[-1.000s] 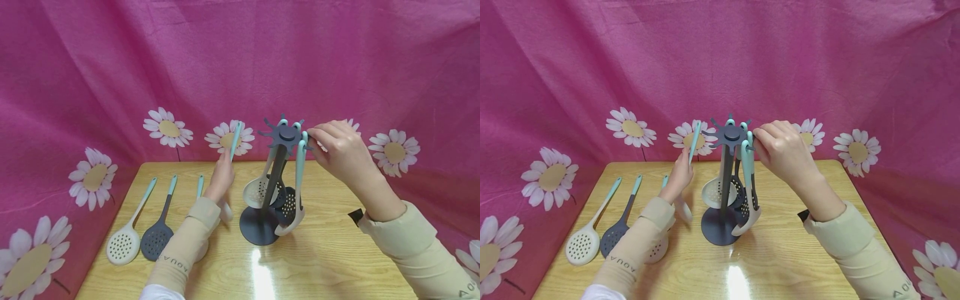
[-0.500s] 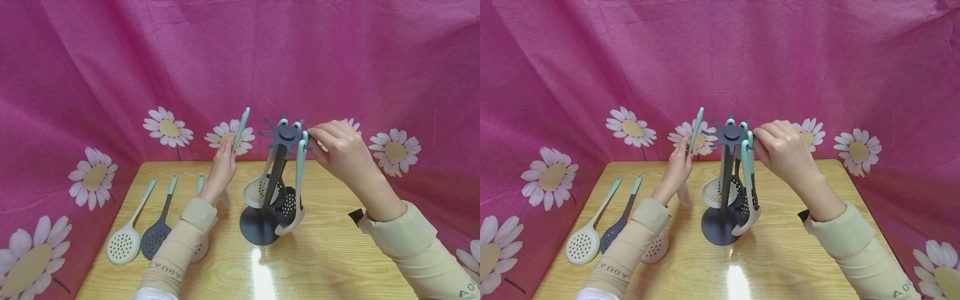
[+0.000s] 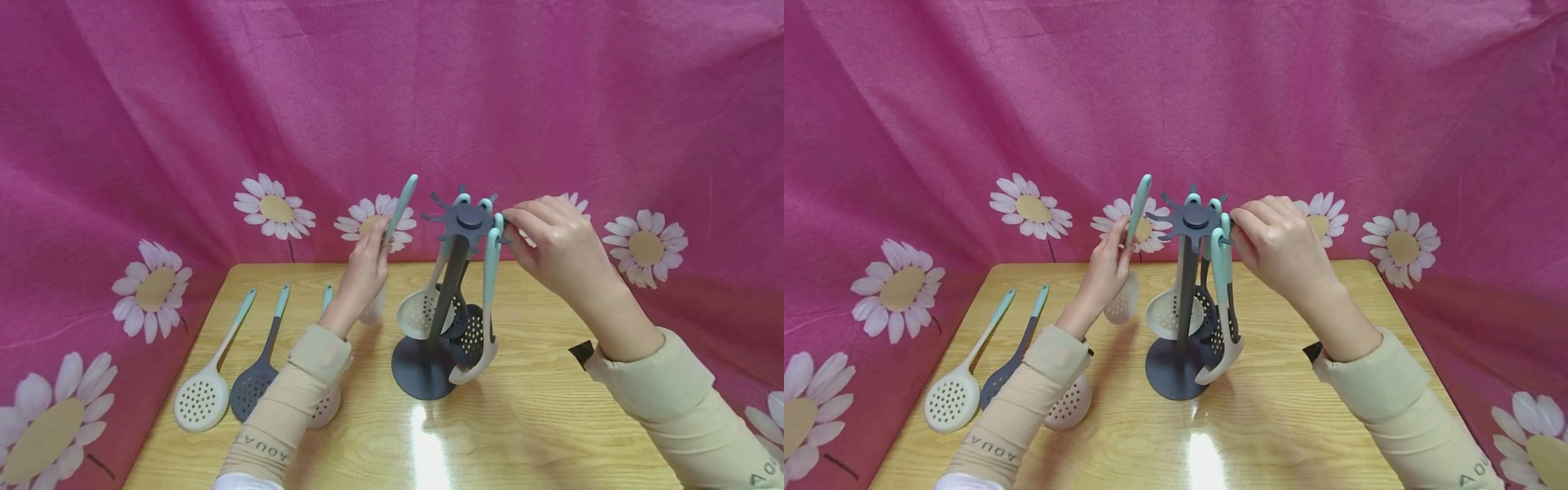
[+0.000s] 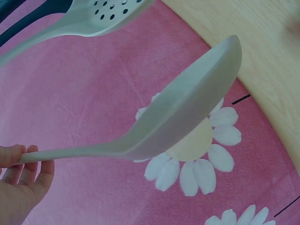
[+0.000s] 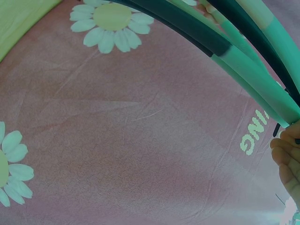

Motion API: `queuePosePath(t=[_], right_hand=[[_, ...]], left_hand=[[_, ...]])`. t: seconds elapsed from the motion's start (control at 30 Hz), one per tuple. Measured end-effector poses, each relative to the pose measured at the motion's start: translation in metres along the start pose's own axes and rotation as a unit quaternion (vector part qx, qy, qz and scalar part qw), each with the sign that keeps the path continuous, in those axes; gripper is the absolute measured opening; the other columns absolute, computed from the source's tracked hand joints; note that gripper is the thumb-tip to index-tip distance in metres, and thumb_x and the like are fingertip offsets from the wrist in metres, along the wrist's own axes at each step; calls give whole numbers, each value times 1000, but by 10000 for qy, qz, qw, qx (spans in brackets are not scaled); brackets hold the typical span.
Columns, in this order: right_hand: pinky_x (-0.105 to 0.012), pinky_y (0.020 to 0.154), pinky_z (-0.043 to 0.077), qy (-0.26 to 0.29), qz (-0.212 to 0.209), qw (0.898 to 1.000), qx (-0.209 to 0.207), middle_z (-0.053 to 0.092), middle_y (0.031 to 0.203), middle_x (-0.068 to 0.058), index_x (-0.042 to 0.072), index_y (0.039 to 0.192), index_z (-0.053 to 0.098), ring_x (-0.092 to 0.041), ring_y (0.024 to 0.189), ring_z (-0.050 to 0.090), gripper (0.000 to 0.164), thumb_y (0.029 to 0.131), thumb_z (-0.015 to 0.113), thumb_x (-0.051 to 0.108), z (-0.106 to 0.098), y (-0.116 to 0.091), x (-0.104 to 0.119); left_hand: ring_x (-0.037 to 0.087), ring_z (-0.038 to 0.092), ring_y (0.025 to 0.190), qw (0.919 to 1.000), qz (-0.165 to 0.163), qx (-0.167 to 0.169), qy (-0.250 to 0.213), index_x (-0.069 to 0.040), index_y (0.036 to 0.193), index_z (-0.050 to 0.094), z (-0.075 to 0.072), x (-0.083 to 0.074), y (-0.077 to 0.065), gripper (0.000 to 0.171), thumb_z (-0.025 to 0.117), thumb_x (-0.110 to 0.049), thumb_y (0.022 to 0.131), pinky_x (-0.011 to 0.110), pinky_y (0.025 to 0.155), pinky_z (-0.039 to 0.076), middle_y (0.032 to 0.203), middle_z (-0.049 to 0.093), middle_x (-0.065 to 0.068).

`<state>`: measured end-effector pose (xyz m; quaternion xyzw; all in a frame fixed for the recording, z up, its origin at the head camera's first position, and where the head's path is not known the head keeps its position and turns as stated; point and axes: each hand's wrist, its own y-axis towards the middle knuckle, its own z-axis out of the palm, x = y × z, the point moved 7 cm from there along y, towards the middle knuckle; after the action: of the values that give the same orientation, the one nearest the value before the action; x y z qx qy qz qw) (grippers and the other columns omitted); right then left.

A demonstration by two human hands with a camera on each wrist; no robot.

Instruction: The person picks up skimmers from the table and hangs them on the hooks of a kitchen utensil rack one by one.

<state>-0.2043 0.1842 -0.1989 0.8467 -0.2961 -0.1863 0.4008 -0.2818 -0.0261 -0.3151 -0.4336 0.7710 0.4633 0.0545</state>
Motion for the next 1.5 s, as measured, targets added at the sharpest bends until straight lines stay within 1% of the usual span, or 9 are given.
queuePosePath(t=[0.13,0.27,0.37,0.57,0.67,0.87,1.0,1.23,1.5], right_hand=[[-40,64,46,1,-13,10000,-4,64,79,-15,-5,87,66,-29,73,58,12,75,66,-1,0,0,0],[-41,63,46,60,-30,9999,-119,64,78,-15,-6,86,65,-29,72,58,12,75,65,-3,0,1,0],[-41,62,45,95,-26,9998,-193,64,77,-15,-6,86,65,-29,71,57,12,74,65,-4,-1,1,1],[-40,63,45,68,-8,9999,-138,64,78,-16,-6,86,65,-29,71,57,12,75,64,-3,-1,1,0],[-40,63,45,45,-6,9999,-118,64,78,-16,-6,87,65,-29,72,57,12,75,64,-3,0,1,0],[-41,62,45,195,1,9994,-298,63,76,-15,-6,85,65,-29,70,57,12,73,65,-5,-1,1,1],[-40,63,45,91,3,9998,-165,64,78,-15,-6,86,65,-29,71,57,12,75,64,-3,0,0,1],[-40,63,46,2,34,9999,-98,64,78,-16,-7,87,65,-29,71,57,12,75,65,-4,0,0,0],[-40,64,46,31,-26,9998,-201,64,78,-16,-7,87,65,-30,71,58,17,71,68,-8,-1,0,3]], left_hand=[[28,57,89,9996,269,-59,-93,-7,127,39,-1,-6,0,44,51,7,87,44,79,49,98,57,15],[28,58,88,9989,443,-69,-135,-6,127,39,-2,-12,0,45,51,7,87,42,76,51,103,57,18],[27,58,88,9983,558,-71,-166,-6,127,38,-2,-18,0,44,51,6,87,40,77,51,104,56,18],[25,58,93,9967,767,-102,-255,-7,127,39,-1,-24,0,45,52,8,86,40,83,49,102,57,16],[25,57,97,9965,809,-60,-225,-6,127,39,1,-25,-1,44,51,7,87,40,84,48,103,57,15],[27,55,103,9972,724,109,-156,-7,128,41,4,-26,-4,45,51,7,86,40,87,47,109,57,15],[28,55,105,9965,804,193,-93,-6,126,42,8,-28,-6,45,52,9,84,41,89,46,112,56,16],[24,54,101,9953,916,270,-150,-8,129,37,13,-33,-10,49,53,7,85,38,90,46,109,55,13],[24,55,99,9942,1024,199,-268,-4,128,38,18,-36,-14,45,53,5,87,37,88,47,108,55,14]])
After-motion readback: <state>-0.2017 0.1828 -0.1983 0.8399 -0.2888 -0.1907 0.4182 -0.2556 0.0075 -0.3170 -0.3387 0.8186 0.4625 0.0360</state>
